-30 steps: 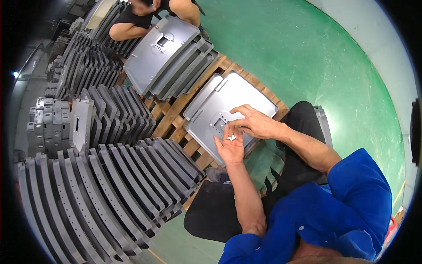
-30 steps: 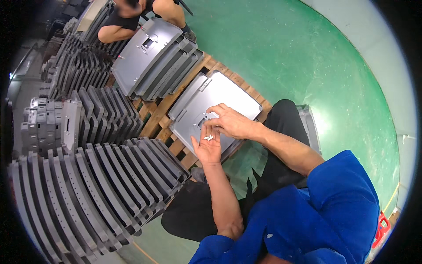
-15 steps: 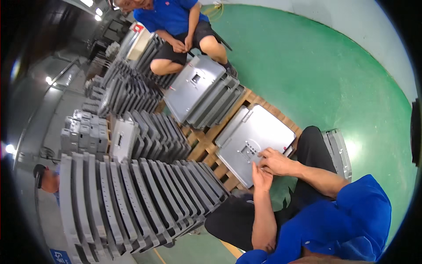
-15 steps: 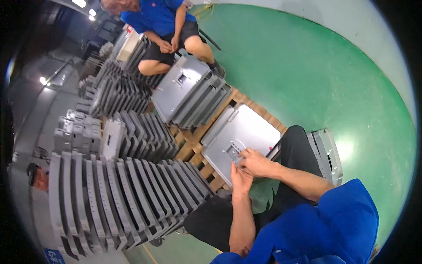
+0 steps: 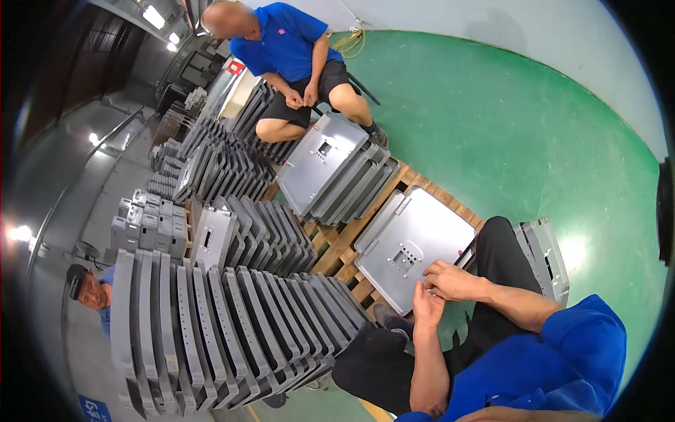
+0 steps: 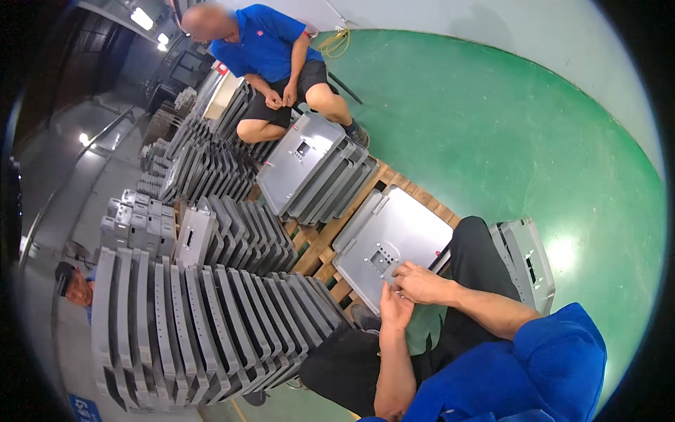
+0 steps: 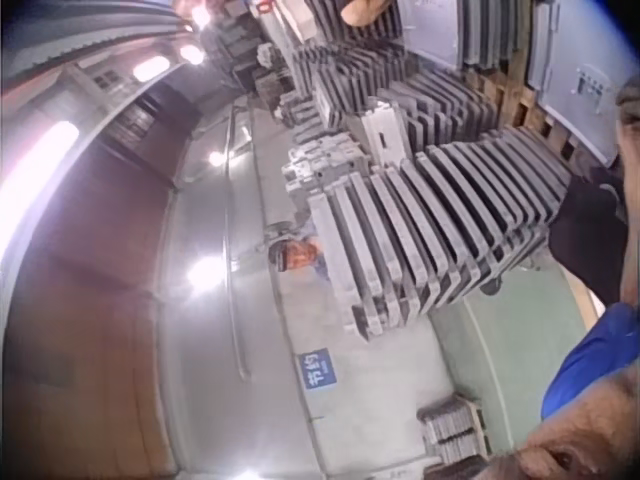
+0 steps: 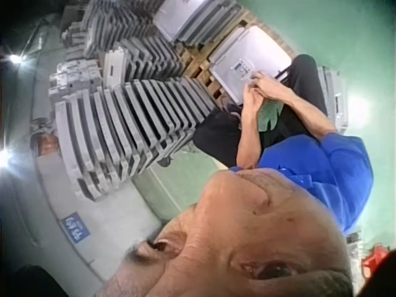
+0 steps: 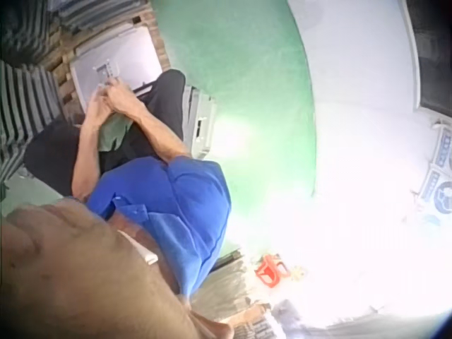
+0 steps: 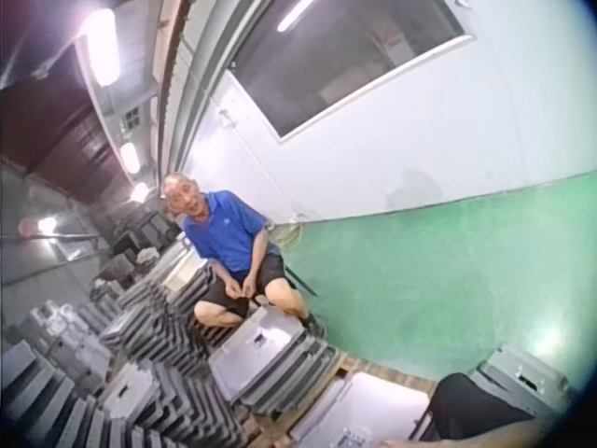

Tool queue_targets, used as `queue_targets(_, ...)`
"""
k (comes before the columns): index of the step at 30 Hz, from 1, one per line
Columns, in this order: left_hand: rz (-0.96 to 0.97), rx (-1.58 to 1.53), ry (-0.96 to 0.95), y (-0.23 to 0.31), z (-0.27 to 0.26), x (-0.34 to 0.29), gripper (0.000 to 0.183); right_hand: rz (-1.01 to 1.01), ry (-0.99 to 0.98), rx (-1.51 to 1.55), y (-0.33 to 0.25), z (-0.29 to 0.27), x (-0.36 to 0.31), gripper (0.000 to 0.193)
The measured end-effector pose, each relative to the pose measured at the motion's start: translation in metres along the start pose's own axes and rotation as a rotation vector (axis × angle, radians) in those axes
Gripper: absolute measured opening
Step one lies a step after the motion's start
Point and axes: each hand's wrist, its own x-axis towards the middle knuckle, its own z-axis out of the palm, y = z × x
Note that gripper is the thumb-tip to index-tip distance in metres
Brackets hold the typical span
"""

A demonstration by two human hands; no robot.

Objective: Manually assemble and fasten metal enclosure panels on a wooden pallet.

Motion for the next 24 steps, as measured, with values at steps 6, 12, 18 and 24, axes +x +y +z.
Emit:
queue_targets(6,-0.024,0.062,-0.090,0.007,-0.012,-0.003,0.048,0.039,-0.018,-0.014,-0.005,0.010,0.010,0.028)
queue_targets(12,-0.059,-0.122,-0.177,0.005,-0.029,0.021,0.044,0.127,0.045,0.060,-0.005,0.000,0.023,0.025)
queue_targets(18,-0.154,-0.249,-0.094,-0.003,-0.038,0.025,0.030,0.211,0.108,0.152,0.005,0.008,0.024,0.022)
queue_targets(24,-0.138,-0.140,0.074,-0.003,-0.038,0.025,0.019,0.273,0.064,0.303,0.005,0.009,0.025,0.023)
